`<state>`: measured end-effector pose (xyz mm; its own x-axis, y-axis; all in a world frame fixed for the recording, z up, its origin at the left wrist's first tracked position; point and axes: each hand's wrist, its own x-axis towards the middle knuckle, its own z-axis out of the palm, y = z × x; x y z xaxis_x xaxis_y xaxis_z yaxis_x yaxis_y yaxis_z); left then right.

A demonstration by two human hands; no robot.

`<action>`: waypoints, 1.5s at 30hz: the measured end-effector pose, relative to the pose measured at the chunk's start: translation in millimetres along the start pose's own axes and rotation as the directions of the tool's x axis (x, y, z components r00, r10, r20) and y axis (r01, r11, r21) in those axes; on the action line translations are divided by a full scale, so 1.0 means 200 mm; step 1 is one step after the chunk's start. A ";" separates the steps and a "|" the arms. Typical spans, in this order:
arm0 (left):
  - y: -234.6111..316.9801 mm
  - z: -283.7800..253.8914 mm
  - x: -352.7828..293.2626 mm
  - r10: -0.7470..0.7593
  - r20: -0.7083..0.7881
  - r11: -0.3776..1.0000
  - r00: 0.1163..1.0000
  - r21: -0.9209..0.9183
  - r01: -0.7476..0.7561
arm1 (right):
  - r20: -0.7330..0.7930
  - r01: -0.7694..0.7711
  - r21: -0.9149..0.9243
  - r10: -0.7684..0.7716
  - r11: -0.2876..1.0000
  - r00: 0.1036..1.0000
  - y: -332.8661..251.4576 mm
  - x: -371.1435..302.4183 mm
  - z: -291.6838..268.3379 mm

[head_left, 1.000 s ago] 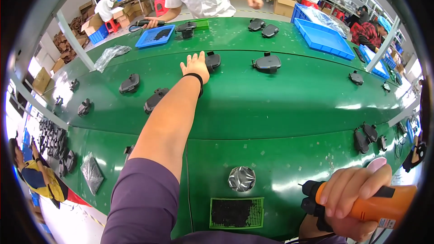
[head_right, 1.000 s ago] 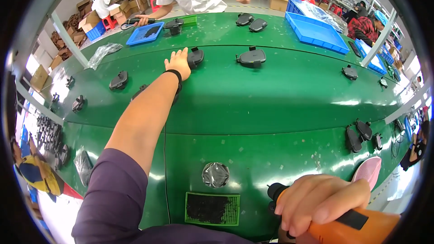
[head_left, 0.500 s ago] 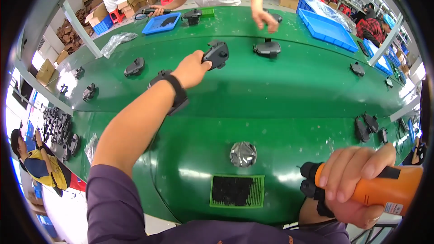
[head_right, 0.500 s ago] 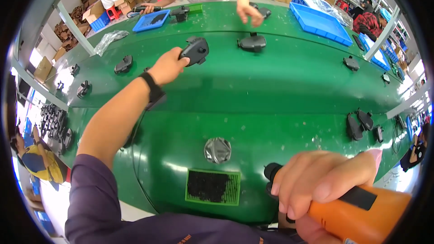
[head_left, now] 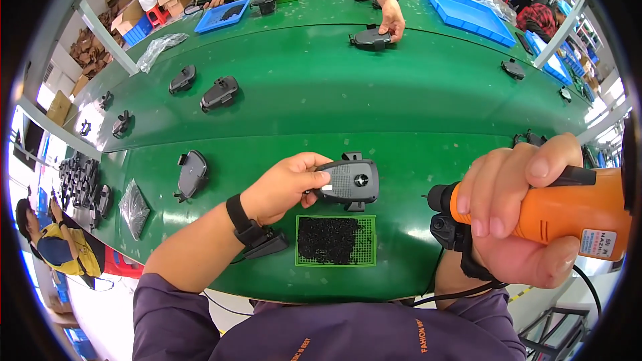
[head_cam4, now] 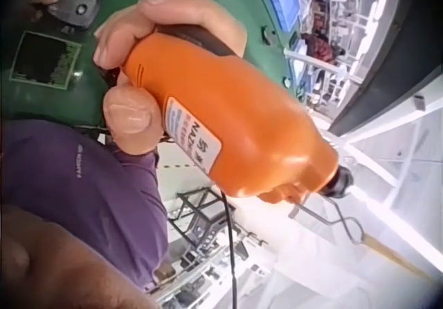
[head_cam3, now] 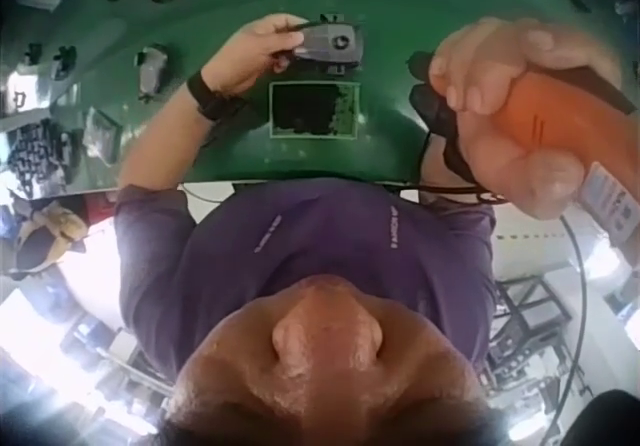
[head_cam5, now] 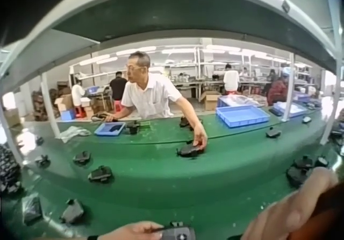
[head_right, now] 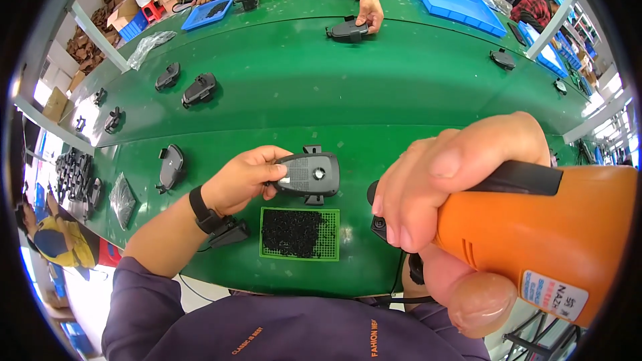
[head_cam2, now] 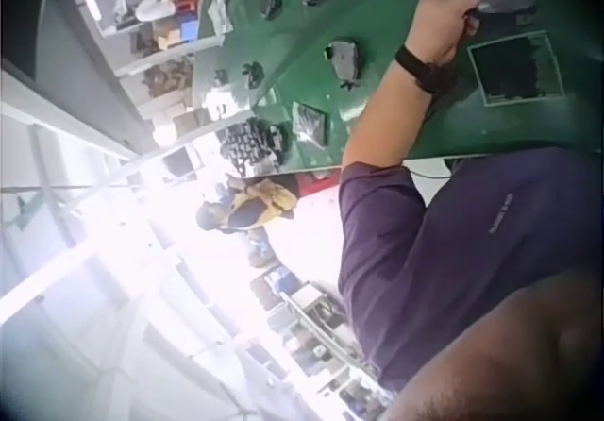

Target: The person picks up a car phone mount, places a screw into a hole by hand, and drives it in using an electric screwdriver. This process is repeated for several more mounts, which are then placed back onto the assembly line.

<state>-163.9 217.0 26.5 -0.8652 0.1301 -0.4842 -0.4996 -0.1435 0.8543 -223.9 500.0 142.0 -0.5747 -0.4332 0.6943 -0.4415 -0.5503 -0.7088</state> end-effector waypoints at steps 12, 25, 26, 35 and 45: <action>-0.03 0.07 -0.11 0.319 -0.216 0.844 0.923 0.508 -0.173 | 0.066 -0.045 0.006 0.044 0.999 0.997 0.08 -0.01 -0.03; -0.25 0.17 -0.30 0.503 0.348 0.137 0.791 0.872 -0.471 | -0.023 -0.122 0.099 0.125 0.988 0.992 0.11 0.01 0.12; -0.26 0.15 -0.30 0.518 0.327 0.113 0.790 0.890 -0.442 | -0.001 -0.093 0.123 0.094 0.988 0.996 0.12 0.01 0.14; -0.22 0.14 -0.30 0.611 0.243 0.408 0.753 0.719 -0.563 | 0.016 -0.196 0.277 0.200 0.941 0.980 0.10 -0.02 0.15; -0.16 0.24 -0.26 0.728 0.271 0.410 0.630 0.565 -0.716 | -0.071 -0.108 0.355 0.142 0.929 0.987 0.23 -0.04 0.28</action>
<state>-101.3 261.6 33.3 -0.8976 0.2431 0.3678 0.4383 0.4019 0.8040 -201.5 438.9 110.7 -0.6788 -0.4552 0.5762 -0.1032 -0.7178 -0.6886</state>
